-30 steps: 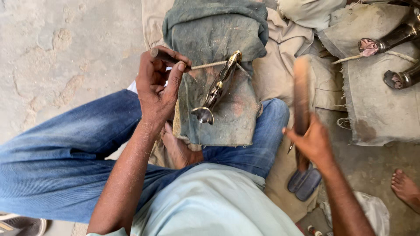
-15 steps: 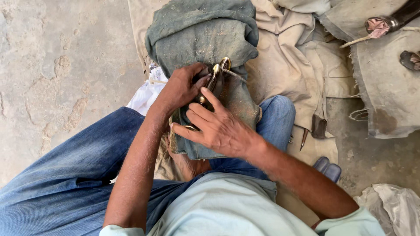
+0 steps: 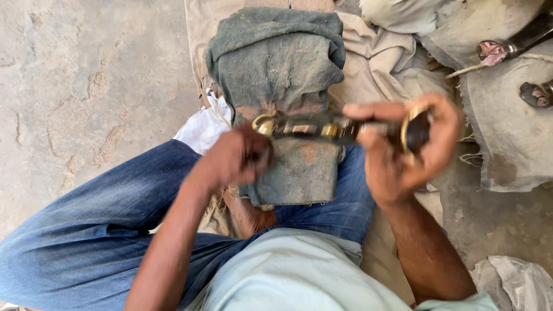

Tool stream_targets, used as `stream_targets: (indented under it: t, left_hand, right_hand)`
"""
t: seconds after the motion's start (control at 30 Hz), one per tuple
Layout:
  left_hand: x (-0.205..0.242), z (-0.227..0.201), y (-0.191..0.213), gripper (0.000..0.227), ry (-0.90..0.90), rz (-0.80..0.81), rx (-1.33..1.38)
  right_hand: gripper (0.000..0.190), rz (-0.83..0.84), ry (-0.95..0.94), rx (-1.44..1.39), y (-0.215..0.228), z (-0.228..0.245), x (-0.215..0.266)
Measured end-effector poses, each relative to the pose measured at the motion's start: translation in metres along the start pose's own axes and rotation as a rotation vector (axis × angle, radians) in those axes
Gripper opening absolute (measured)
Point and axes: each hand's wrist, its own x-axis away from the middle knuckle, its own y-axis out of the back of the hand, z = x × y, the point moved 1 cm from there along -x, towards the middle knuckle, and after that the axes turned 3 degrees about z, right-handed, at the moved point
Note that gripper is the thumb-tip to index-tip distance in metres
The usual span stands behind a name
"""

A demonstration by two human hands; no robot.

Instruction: The person sits on the floor and uses a wooden mallet to hammer a small brass-colored metal object secured on a cloth-covered block. They repeatedly strike the object, rotate it, and adjust its position while continuing to hammer.

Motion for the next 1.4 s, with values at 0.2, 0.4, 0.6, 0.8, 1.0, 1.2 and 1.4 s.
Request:
stream_targets:
  t: [0.2,0.4,0.6,0.8,1.0,1.2,1.4]
  left_hand:
    - [0.039,-0.055,-0.028,0.044,-0.242,-0.35,-0.245]
    - [0.034,-0.054,-0.029,0.026,-0.244,-0.577,-0.251]
    - [0.031,-0.052,-0.031,0.025,0.02,-0.613,0.001]
    - [0.017,-0.045,-0.035,0.029,0.147,-0.53,-0.083]
    - [0.011,-0.043,-0.053,0.02,0.107,-0.518,-0.084]
    - [-0.002,-0.056,-0.051,0.019,-0.012,-0.494,-0.174]
    - [-0.023,-0.076,-0.046,0.018,-0.056,-0.441,-0.218]
  right_hand:
    - [0.022,-0.072,-0.342,-0.362,-0.016,-0.088,-0.005]
    - [0.025,0.089,-0.732,-0.642,-0.036,-0.144,0.009]
    - [0.03,0.116,-0.861,-0.893,-0.068,-0.173,0.017]
    - [0.08,0.356,-0.578,-0.046,-0.077,-0.152,0.009]
    - [0.073,0.493,-0.573,0.36,-0.05,-0.112,0.055]
    - [0.118,0.521,-0.677,0.011,-0.046,-0.098,0.057]
    - [0.125,0.408,-1.024,-0.506,-0.04,-0.098,0.041]
